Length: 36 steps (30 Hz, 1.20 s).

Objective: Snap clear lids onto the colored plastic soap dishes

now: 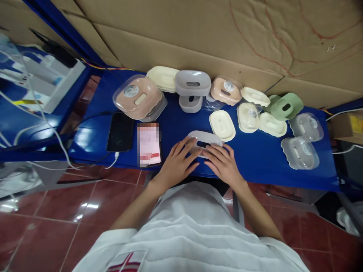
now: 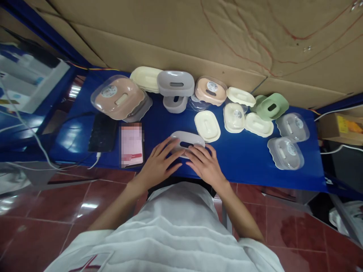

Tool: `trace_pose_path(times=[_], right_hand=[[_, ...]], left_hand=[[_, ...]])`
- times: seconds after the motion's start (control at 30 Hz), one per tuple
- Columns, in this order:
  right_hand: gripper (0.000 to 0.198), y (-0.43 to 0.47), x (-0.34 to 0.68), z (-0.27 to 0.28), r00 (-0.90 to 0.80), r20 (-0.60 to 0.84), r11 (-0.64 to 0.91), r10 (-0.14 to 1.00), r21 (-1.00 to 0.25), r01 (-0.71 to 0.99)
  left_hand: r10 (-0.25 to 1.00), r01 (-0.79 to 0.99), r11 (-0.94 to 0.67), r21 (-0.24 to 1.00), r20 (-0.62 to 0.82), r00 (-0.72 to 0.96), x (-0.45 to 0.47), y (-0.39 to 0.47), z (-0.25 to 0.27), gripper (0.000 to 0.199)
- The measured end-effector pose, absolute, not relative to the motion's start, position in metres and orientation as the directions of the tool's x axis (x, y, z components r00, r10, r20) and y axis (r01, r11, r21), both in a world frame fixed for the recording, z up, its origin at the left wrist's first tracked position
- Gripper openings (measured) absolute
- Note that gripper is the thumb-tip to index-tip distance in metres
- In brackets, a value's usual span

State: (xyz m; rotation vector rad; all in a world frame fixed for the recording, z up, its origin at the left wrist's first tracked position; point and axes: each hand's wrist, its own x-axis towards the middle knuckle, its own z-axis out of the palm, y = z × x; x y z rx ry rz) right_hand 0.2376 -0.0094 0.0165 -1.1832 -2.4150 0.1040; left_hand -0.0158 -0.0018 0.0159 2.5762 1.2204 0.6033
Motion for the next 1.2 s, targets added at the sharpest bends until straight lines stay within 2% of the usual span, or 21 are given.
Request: trace_pose_path(times=[0.13, 0.27, 0.43, 0.53, 0.6, 0.67, 0.77, 0.87, 1.03, 1.2], right_hand=[[0.042, 0.016, 0.257, 0.017, -0.415, 0.357, 0.53, 0.837, -0.341, 0.776], [0.052, 0.031, 0.278, 0.014, -0.315, 0.261, 0.39, 0.912, -0.324, 0.862], [0.029, 0.018, 0.284, 0.006, -0.418, 0.254, 0.489, 0.872, -0.416, 0.767], [0.025, 0.009, 0.284, 0.004, -0.479, 0.282, 0.555, 0.831, -0.453, 0.698], [0.023, 0.005, 0.284, 0.004, -0.444, 0.331, 0.554, 0.833, -0.48, 0.68], [0.028, 0.003, 0.285, 0.007, -0.352, 0.377, 0.509, 0.857, -0.508, 0.695], [0.047, -0.001, 0.286, 0.01, -0.277, 0.396, 0.459, 0.876, -0.503, 0.732], [0.057, 0.0, 0.283, 0.01, -0.404, 0.341, 0.523, 0.849, -0.431, 0.735], [0.043, 0.006, 0.275, 0.003, -0.512, 0.297, 0.592, 0.806, -0.372, 0.715], [0.041, 0.011, 0.276, 0.011, -0.572, 0.262, 0.629, 0.777, -0.351, 0.694]], left_hand=[[0.813, 0.738, -0.581, 0.344, 0.288, 0.506, -0.018, -0.005, 0.005, 0.031], [0.813, 0.725, -0.572, 0.384, 0.38, 0.441, -0.027, -0.008, 0.005, 0.029], [0.819, 0.681, -0.547, 0.486, 0.48, 0.315, -0.026, -0.008, 0.005, 0.036], [0.809, 0.673, -0.561, 0.483, 0.493, 0.32, -0.018, -0.001, 0.005, 0.035], [0.796, 0.666, -0.583, 0.466, 0.491, 0.353, -0.011, 0.004, 0.005, 0.032], [0.783, 0.668, -0.602, 0.437, 0.486, 0.388, -0.004, 0.008, 0.005, 0.028], [0.768, 0.696, -0.617, 0.368, 0.475, 0.429, 0.004, 0.009, 0.007, 0.024], [0.757, 0.716, -0.624, 0.312, 0.467, 0.457, 0.006, 0.004, 0.009, 0.023], [0.749, 0.725, -0.642, 0.249, 0.406, 0.523, 0.003, -0.004, 0.01, 0.026], [0.769, 0.716, -0.626, 0.309, 0.399, 0.5, -0.004, -0.008, 0.001, 0.031]])
